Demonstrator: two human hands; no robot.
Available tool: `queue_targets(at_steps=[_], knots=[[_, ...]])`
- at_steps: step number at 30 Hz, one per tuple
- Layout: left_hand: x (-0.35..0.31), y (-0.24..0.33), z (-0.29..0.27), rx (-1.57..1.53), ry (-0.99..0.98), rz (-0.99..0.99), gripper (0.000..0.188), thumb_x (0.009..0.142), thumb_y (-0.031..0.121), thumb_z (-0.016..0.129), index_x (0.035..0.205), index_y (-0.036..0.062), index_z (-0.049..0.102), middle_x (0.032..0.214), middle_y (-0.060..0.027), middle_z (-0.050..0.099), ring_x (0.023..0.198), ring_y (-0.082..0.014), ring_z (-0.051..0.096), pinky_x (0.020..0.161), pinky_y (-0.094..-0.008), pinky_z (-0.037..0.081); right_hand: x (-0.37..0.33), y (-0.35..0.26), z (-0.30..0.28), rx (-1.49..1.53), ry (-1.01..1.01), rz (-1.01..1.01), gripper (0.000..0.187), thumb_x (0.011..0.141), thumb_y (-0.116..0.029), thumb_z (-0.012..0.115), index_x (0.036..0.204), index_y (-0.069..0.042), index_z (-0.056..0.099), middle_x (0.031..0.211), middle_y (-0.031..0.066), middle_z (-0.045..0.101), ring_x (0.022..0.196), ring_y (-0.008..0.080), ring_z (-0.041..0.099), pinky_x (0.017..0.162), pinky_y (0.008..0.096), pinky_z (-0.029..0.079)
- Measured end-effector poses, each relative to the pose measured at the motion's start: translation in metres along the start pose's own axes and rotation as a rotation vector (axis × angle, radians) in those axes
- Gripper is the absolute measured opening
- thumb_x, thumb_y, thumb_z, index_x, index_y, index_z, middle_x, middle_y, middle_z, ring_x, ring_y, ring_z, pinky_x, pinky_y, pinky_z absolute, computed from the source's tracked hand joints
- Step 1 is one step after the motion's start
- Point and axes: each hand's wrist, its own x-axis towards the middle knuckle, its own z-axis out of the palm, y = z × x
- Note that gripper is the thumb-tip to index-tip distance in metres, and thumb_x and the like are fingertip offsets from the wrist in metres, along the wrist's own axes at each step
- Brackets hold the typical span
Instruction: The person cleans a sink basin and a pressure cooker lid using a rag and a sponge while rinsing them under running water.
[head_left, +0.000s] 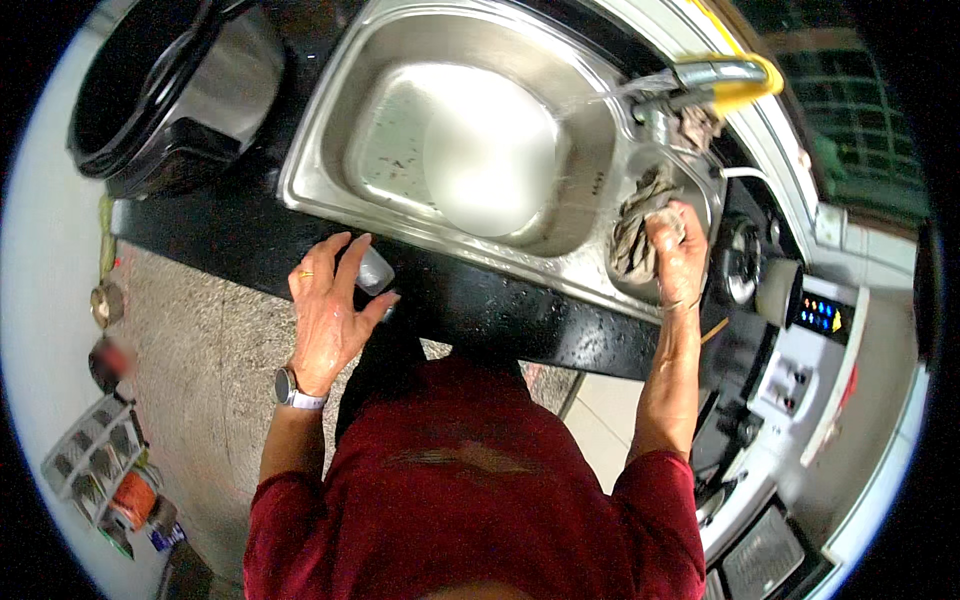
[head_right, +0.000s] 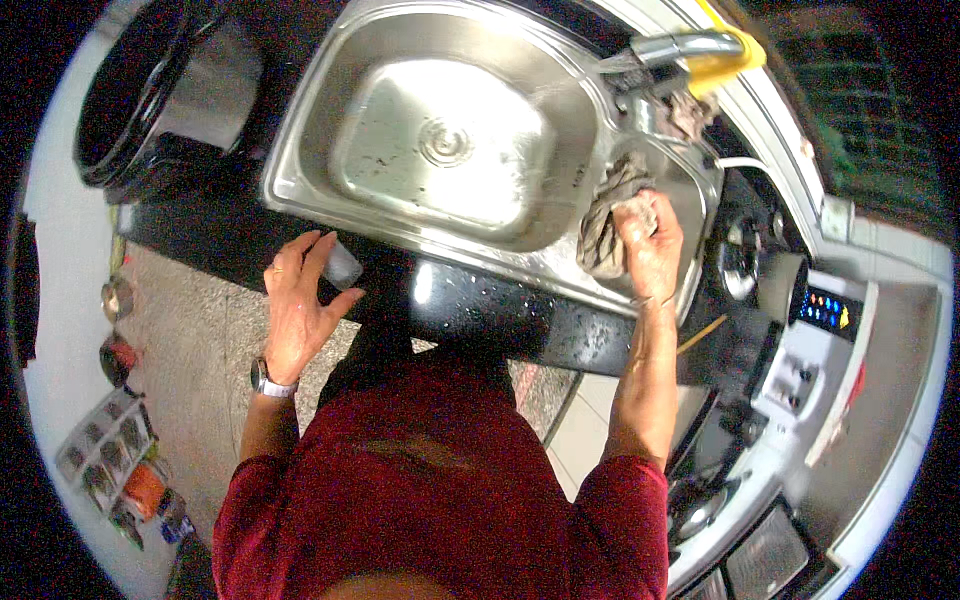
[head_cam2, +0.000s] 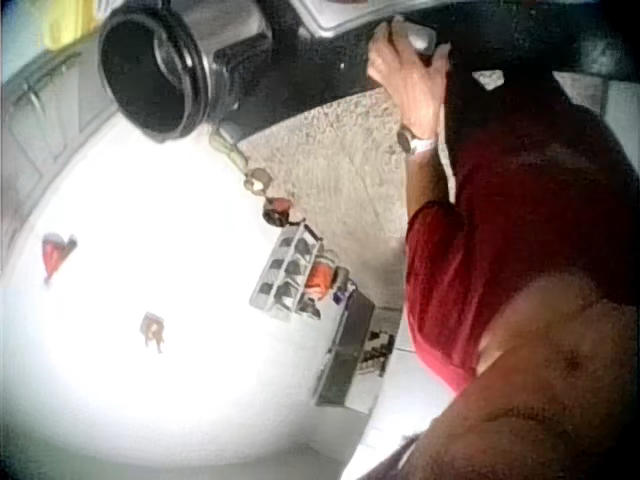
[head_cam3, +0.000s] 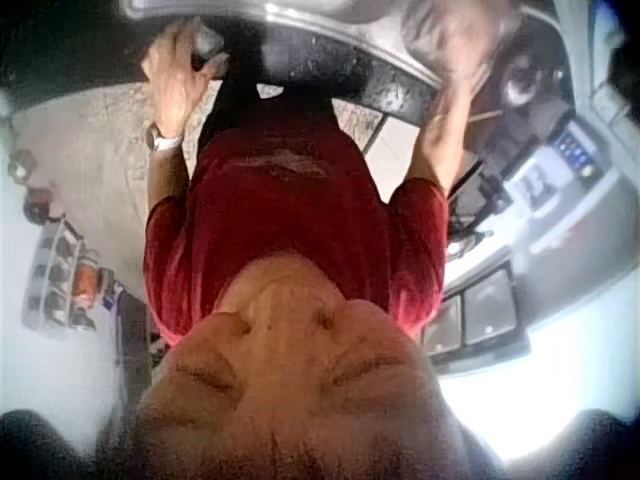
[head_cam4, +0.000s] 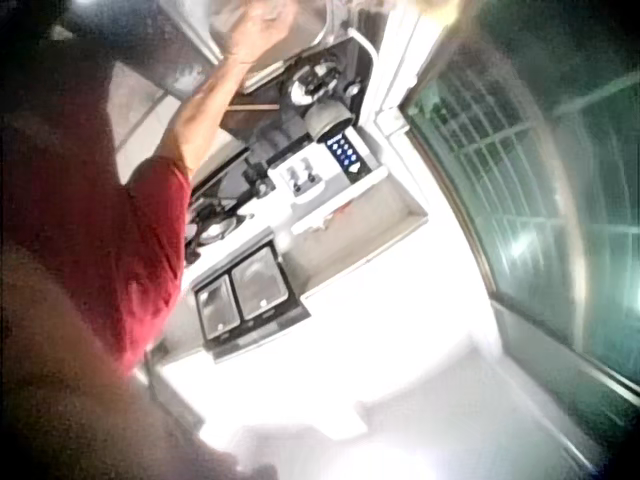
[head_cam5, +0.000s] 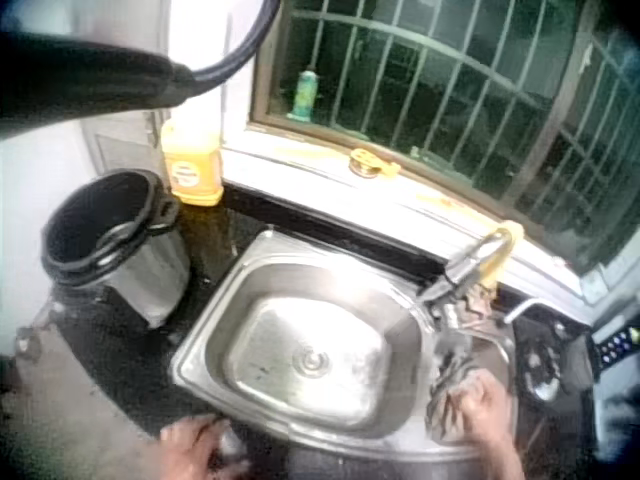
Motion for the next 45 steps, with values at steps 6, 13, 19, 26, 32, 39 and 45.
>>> queue_targets(at_steps=[6,13,19,26,32,39,45], knots=[[0.005,-0.024,0.026,0.022,-0.021,0.067,0.067,0.070,0.010,0.080,0.132,0.0068,0.055,0.129,-0.0135,0.053,0.118,-0.0315,0.049,0.097,-0.0440,0.036,-0.087,0.068,-0.071,-0.417,0.134,0.102,0.017,0.083,-0.013,0.067,0.094,-0.004,0.058,0.084,0.0034,0.056,0.079,0.0150,0.053,0.074,0.0295,0.047],[0.008,-0.033,0.020,0.007,0.009,0.146,0.061,0.072,0.011,0.076,0.129,0.0060,0.057,0.126,-0.0122,0.054,0.114,-0.0303,0.051,0.096,-0.0443,0.037,-0.162,0.090,0.022,-0.902,0.196,-0.175,0.034,0.072,-0.018,0.069,0.101,-0.002,0.060,0.128,0.0256,0.052,0.114,0.0455,0.047,0.101,0.0518,0.037],[0.006,-0.049,0.015,-0.015,0.056,0.104,0.059,0.071,0.008,0.074,0.129,0.0074,0.057,0.129,-0.0129,0.054,0.116,-0.0326,0.051,0.100,-0.0431,0.036,-0.122,0.026,0.143,-0.862,-0.226,-0.457,0.033,0.065,-0.024,0.072,0.092,-0.009,0.062,0.129,0.0193,0.054,0.113,0.0398,0.051,0.091,0.0504,0.042],[0.014,-0.082,-0.017,0.051,0.156,-0.001,0.054,0.075,0.006,0.069,0.127,0.0043,0.058,0.130,-0.0159,0.054,0.120,-0.0338,0.050,0.103,-0.0435,0.035,0.009,0.024,0.206,-0.285,-0.643,-0.084,0.015,0.076,-0.017,0.065,0.088,-0.009,0.065,0.097,0.0123,0.064,0.100,0.0326,0.061,0.089,0.0429,0.049],[0.016,-0.112,-0.013,0.152,0.155,0.006,0.057,0.083,0.023,0.065,0.134,0.0014,0.052,0.136,-0.0170,0.052,0.123,-0.0350,0.048,0.107,-0.0487,0.030,0.044,0.107,0.205,-0.396,-1.023,-0.022,0.016,0.085,-0.014,0.064,0.100,-0.008,0.067,0.100,0.0115,0.065,0.100,0.0293,0.063,0.092,0.0381,0.052],[0.017,-0.119,0.006,0.251,0.199,0.012,0.056,0.088,0.036,0.059,0.131,-0.0003,0.054,0.132,-0.0190,0.055,0.119,-0.0352,0.050,0.105,-0.0514,0.032,0.047,0.133,0.340,-0.803,-1.017,-0.706,0.029,0.091,-0.029,0.054,0.118,-0.023,0.064,0.141,0.0029,0.050,0.130,0.0272,0.044,0.105,0.0557,0.033],[0.012,-0.122,0.010,0.338,0.164,-0.035,0.057,0.092,0.041,0.053,0.126,-0.0055,0.054,0.128,-0.0244,0.055,0.117,-0.0400,0.053,0.102,-0.0550,0.036,0.102,0.130,0.401,-0.737,-0.747,-0.945,0.020,0.089,-0.027,0.058,0.109,-0.027,0.062,0.142,0.0103,0.048,0.126,0.0330,0.047,0.097,0.0639,0.037]])
